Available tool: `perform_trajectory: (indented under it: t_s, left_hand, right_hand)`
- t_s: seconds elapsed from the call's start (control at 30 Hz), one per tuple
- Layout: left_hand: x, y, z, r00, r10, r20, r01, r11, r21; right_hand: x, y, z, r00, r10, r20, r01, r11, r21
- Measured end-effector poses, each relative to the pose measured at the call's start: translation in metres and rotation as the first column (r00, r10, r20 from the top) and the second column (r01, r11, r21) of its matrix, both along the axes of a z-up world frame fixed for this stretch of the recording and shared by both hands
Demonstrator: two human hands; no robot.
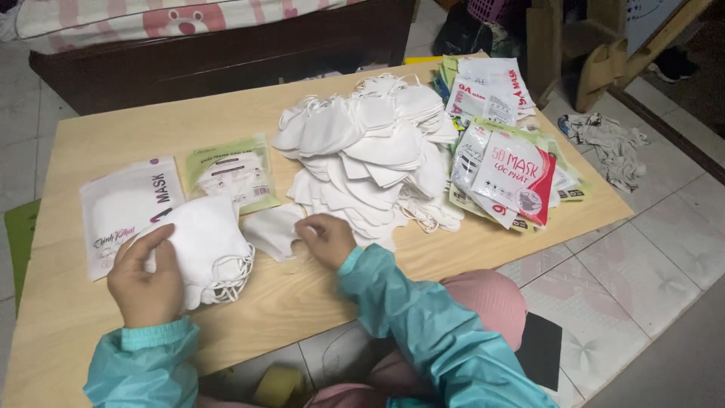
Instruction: A person is sorting, inspecting, and neatly stacking white face masks on a low wooden table.
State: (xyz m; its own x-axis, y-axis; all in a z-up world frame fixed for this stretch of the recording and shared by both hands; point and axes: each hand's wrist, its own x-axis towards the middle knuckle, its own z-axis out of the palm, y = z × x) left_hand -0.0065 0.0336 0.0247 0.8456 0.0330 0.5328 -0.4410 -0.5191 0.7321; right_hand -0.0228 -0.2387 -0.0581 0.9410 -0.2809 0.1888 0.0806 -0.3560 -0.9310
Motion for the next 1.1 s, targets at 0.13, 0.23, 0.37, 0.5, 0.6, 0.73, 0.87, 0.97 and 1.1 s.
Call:
perform_trajectory:
  t_s: [0.13,0.23,0.37,0.5,0.6,0.73,0.87,0.97,1.1]
  left_hand:
    - [0.006,-0.007,-0.016,0.998,0.033,-0.045,-0.031,0.999,0.037]
    - [0.004,-0.017,-0.028,0.996,-0.048,-0.078,0.041,0.995,-0.094]
    - [-0.002,-0.032,-0.022,0.951,-0.177,-0.252,0.118,0.965,-0.234]
    - [-0.002,-0.038,-0.026,0.951,-0.145,-0.275,0.098,0.979,-0.179]
    - [0.000,-0.033,-0.030,0.950,-0.135,-0.282,0.090,0.982,-0.166]
    - [0.005,-0.016,-0.021,0.978,-0.071,-0.196,0.044,0.989,-0.139]
    - [0.004,-0.001,0.001,0.988,-0.014,-0.151,-0.008,0.990,-0.140]
    - [0.002,0.001,0.007,0.978,-0.040,-0.203,0.003,0.984,-0.180]
    - [0.001,-0.006,0.000,0.964,-0.104,-0.243,0.052,0.976,-0.214]
  right_hand:
    - [-0.021,0.016,0.040,0.949,0.010,0.314,-0.043,0.994,0.097]
    - [-0.035,0.035,0.050,0.887,0.066,0.456,-0.036,0.997,-0.076]
    - [-0.050,0.058,0.053,0.846,0.279,0.454,-0.086,0.912,-0.401]
    - [-0.055,0.064,0.044,0.849,0.400,0.345,-0.183,0.836,-0.518]
    - [-0.056,0.062,0.043,0.837,0.451,0.310,-0.254,0.821,-0.511]
    - [-0.034,0.040,0.016,0.836,0.455,0.307,-0.323,0.860,-0.394]
    - [0.001,0.020,-0.028,0.941,0.232,0.246,-0.179,0.959,-0.219]
    - [0.019,0.016,-0.044,0.968,0.252,0.019,-0.249,0.942,0.224]
    - [0.018,0.020,-0.022,0.933,0.357,-0.049,-0.169,0.555,0.815]
